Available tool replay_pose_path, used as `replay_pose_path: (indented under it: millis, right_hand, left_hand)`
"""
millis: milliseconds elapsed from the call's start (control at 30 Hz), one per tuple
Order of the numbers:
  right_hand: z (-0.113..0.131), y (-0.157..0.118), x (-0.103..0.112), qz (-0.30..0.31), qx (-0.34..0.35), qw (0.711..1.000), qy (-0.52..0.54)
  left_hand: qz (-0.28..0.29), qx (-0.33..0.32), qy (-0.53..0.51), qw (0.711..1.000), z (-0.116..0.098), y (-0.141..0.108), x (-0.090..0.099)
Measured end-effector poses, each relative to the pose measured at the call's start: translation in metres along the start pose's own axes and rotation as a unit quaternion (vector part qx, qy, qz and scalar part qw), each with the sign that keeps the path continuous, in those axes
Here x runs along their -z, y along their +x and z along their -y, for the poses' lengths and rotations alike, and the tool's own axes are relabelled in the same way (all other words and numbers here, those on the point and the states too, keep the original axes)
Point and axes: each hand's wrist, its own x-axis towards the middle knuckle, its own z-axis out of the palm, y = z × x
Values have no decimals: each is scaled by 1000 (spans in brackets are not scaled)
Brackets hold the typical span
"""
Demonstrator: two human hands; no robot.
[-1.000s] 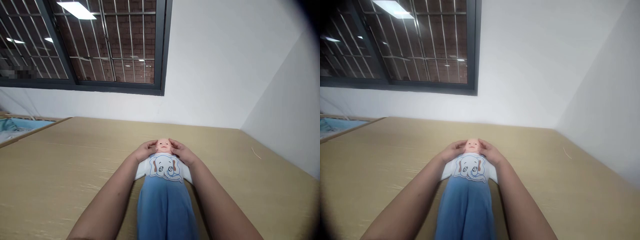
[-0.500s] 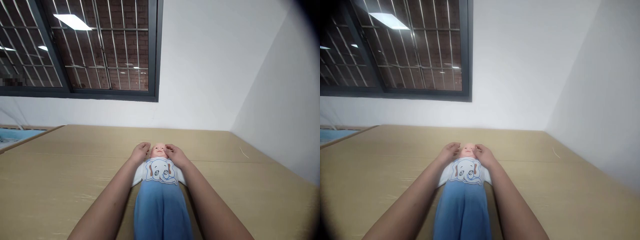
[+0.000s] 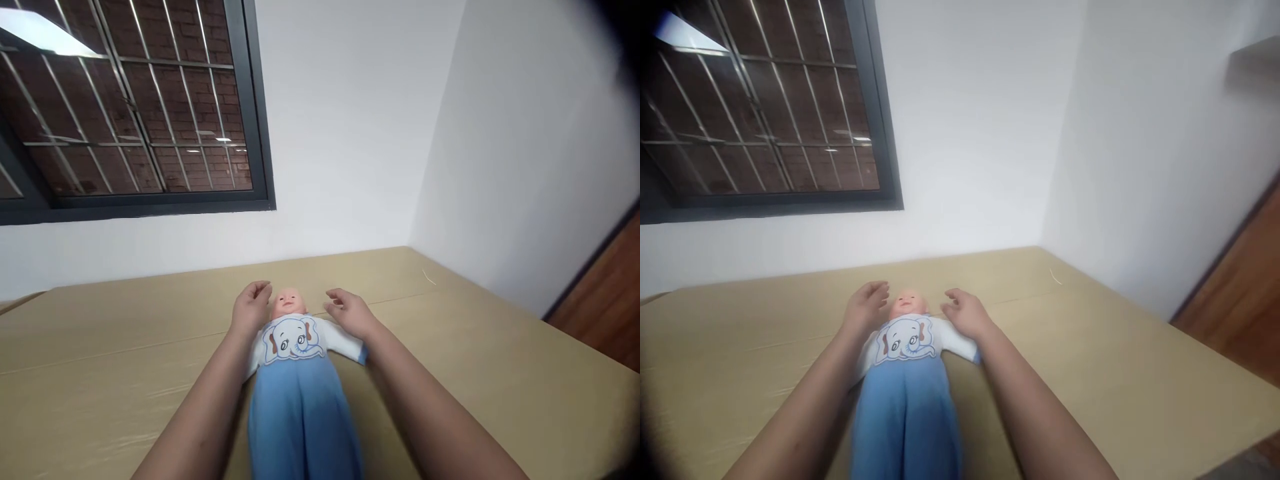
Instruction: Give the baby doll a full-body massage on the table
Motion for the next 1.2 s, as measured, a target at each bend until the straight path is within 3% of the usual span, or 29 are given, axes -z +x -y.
replay_pose_path:
  millis: [100,167,267,400,633,767,867,1000,1100,1200]
  right_hand:
    - [-21,-14,18,-51,-28,998,-34]
    - [-31,-16,26,-90,-42,994,-54]
    - [-40,-12,30,-125,-41,988,-77]
    - [-39,-8,23,-134,-16,986,-96]
    - [-31,-13,17,-136,47,983,-112]
    - [-34,-11,11,-136,91,980,-112]
    - [-36,-9,7,-111,117,981,-105]
    - [-24,-10,7,-99,148,980,-92]
    - [0,-19,5,-105,211,967,-100]
    - [30,-35,-5,-73,265,955,-116]
  left_hand:
    - [45,-68,17,997,-27,-20,-9]
    - [87,-79,-11,993,-42,-32,-19]
    - [137,-2,-83,987,-51,-41,-41]
    - [187,153,-49,969,-44,-34,-85]
    - [217,281,-91,930,-31,-28,-168]
    - [229,329,-135,906,-26,-31,-193]
    - [229,358,-167,889,-25,-29,-195]
    - [218,372,-218,875,-35,-27,-181]
    - [211,366,-256,869,-45,-31,-161]
    - [203,349,-334,852,-48,-37,-130]
